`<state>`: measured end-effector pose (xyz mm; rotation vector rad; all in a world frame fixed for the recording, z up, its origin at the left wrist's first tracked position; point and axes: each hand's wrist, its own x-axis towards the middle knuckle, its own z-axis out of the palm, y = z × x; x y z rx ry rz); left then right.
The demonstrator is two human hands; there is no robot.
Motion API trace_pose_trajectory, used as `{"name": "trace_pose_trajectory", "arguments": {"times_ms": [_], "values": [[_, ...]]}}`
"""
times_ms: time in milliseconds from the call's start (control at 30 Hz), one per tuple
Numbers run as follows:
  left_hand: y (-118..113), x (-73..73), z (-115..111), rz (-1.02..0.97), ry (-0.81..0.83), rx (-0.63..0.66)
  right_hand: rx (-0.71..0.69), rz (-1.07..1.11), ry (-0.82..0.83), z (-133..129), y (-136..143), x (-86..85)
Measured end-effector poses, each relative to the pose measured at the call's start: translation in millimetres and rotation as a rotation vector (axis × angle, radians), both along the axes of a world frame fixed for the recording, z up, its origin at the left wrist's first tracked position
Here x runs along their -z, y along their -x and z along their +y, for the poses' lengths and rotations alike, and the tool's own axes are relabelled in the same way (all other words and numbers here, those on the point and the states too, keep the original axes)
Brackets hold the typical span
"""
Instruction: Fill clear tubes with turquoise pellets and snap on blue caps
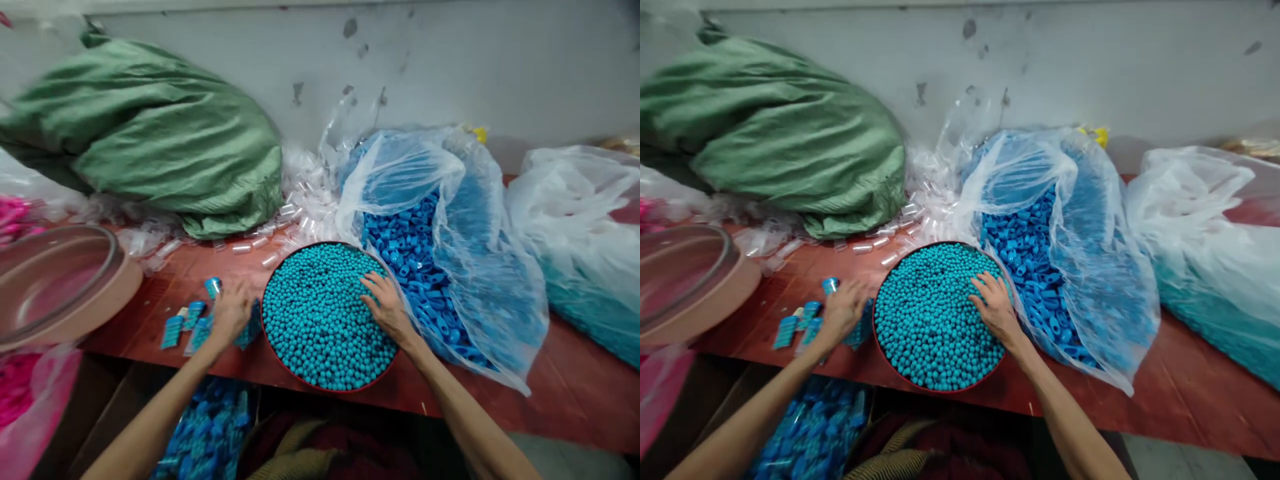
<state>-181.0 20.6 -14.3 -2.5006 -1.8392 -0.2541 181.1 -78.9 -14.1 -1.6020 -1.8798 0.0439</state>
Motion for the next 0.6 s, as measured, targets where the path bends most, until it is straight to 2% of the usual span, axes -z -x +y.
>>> {"name": "trace_pose_trajectory", "arguments": {"times_ms": [100, 233, 333, 433, 500, 600], "values": [[-12.1, 10.5, -26.6, 0.052, -0.005, 0.022, 0.069, 0.074, -0.135, -8.1, -10.2, 0.7], [0.0, 11.7, -37.9, 0.155, 0.023, 0.067, 0.065, 0.07, -0.155, -14.8, -15.4, 1.8], [11.6, 2.0, -39.7, 0.22, -0.024, 0.061, 0.052, 0.008, -0.147, -17.4, -19.6, 0.3], [13.1, -12.2, -38.3, 0.236, -0.067, 0.008, 0.028, -0.033, -0.14, -15.9, -26.9, -9.7], [6.0, -22.7, -31.9, 0.149, -0.038, -0.036, -0.021, 0.001, -0.104, -9.9, -29.5, -23.2], [-15.2, -37.5, -7.7, -0.127, 0.044, -0.059, -0.145, 0.143, 0.05, 12.0, -23.8, -51.3]]}}
